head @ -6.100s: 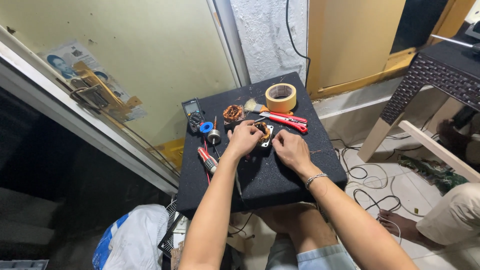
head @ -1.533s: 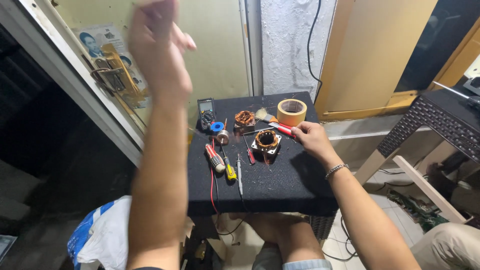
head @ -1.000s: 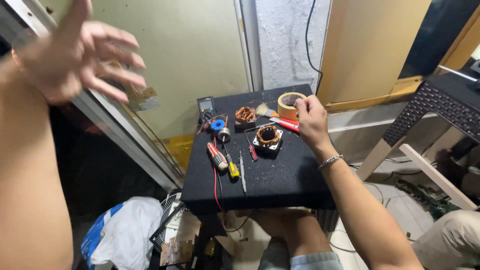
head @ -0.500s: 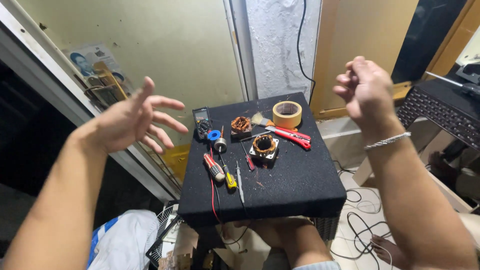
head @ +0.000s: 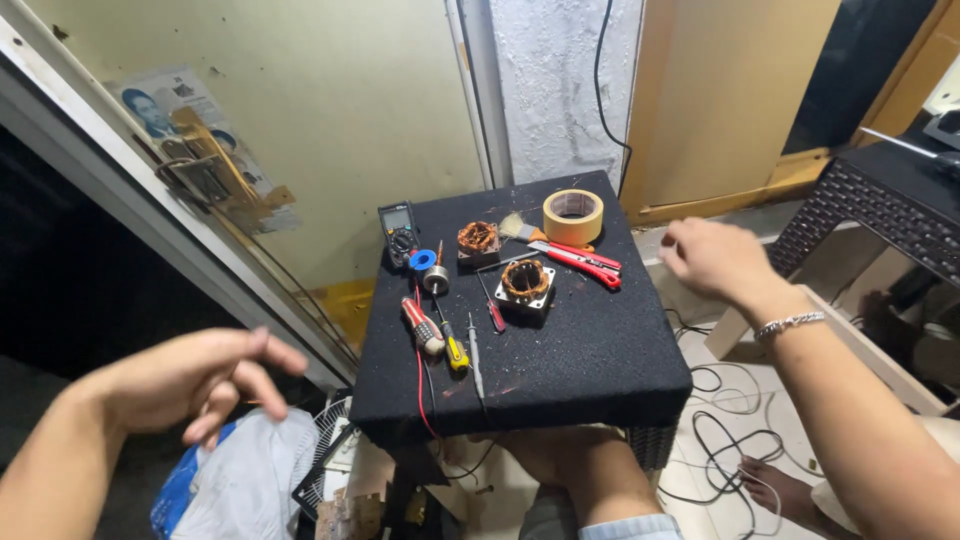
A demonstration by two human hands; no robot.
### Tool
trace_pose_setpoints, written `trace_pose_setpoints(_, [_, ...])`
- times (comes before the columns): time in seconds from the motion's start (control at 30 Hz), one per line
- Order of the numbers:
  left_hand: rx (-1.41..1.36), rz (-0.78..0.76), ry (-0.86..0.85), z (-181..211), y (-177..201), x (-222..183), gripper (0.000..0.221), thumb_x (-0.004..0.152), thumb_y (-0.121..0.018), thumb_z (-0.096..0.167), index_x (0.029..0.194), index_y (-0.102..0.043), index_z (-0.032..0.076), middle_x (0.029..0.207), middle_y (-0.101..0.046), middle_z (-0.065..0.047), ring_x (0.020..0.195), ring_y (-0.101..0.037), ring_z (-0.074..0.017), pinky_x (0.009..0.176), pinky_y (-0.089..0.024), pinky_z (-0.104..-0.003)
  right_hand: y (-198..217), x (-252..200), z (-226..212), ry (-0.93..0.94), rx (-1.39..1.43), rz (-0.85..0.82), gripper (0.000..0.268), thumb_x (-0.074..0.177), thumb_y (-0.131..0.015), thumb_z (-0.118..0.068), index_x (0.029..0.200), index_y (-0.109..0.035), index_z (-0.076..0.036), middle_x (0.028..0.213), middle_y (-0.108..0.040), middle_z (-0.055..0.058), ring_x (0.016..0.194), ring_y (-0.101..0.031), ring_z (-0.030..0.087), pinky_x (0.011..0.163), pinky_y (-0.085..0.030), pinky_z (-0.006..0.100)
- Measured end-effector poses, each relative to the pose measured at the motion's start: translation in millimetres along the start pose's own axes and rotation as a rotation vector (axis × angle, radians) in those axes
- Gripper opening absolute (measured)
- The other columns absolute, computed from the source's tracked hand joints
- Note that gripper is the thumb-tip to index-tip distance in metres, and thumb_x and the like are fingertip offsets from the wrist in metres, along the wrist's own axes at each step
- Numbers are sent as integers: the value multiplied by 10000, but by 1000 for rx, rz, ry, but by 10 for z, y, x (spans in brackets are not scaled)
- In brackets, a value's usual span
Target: Assembling and repairing a coil component using various hand tools and a multimeter on a workbench.
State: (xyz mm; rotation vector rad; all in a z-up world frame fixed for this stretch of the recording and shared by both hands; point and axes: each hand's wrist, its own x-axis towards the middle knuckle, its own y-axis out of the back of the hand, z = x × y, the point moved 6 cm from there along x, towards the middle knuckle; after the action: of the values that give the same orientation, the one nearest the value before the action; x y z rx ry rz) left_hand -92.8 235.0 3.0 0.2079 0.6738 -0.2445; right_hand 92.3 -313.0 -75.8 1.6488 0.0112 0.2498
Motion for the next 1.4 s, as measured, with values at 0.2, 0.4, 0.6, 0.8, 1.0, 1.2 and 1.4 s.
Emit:
trace_pose_setpoints(0.2, [-186,51,-123,-781,676,-225,657,1076,-362,327,1155,-699,-231,630,-605,-309,283,-387,-203,274,-347,-318,-463,50,-331,43,194,-164,634,965,-502,-570,1432,-524,-142,1363,-585,183,1278,-550,353,1053,-464,498])
trace_pose_setpoints(0.4, [-134,372,-535,-926,1391,-725,374,958,-527,130,1200,-636,-133,586,-258,-52,448,-273,-223,429,-301,-426,-401,-50,-1083,9,473,-147,464,923,-492,-645,1092,-717,-275,1066,-771,20,1034,-699,268,812,-501,416])
trace_pose_setpoints(0.6, [-217,132,-953,-1012,2302,-840,438,943,-642,98,1364,-610,-19,804,-619,-42,403,-418,-33,351,-404,-229,-667,-18,-1320,49,762,-276,158,885,-615,-253,822,-731,-166,769,-781,-30,807,-700,121,748,-499,306])
trace_pose_setpoints(0.8, [228,918,-435,-1548,3018,-1024,476,986,-572,-74,1457,-507,-41,831,-410,-196,434,-278,-242,355,-220,-393,-713,264,-1078,-155,1472,-170,148,882,-567,-26,795,-680,-64,640,-613,55,577,-517,118,597,-370,248])
trace_pose_setpoints(1.0, [198,1080,-288,-2098,3445,-978,591,906,-672,-196,1423,-582,77,1272,-590,-227,942,-534,-328,670,-417,-495,-100,307,-908,-92,1720,-59,110,973,-647,-81,871,-686,-92,608,-529,-21,524,-426,44,470,-298,178])
trace_pose_setpoints(1.2, [114,1148,-543,-1594,2777,-665,343,976,-738,72,1299,-625,96,1137,-645,-112,868,-570,-179,642,-499,-343,775,179,-563,53,1866,97,99,1021,-600,-129,960,-669,-93,587,-439,-72,515,-407,23,462,-284,173])
trace_pose_setpoints(1.4, [18,1054,-651,-580,1611,-157,186,1031,-721,123,1163,-659,7,972,-669,-141,517,-454,-107,522,-481,-278,1126,20,1086,267,1953,502,131,1068,-562,-287,941,-535,-268,761,-408,-148,664,-382,-31,573,-263,129])
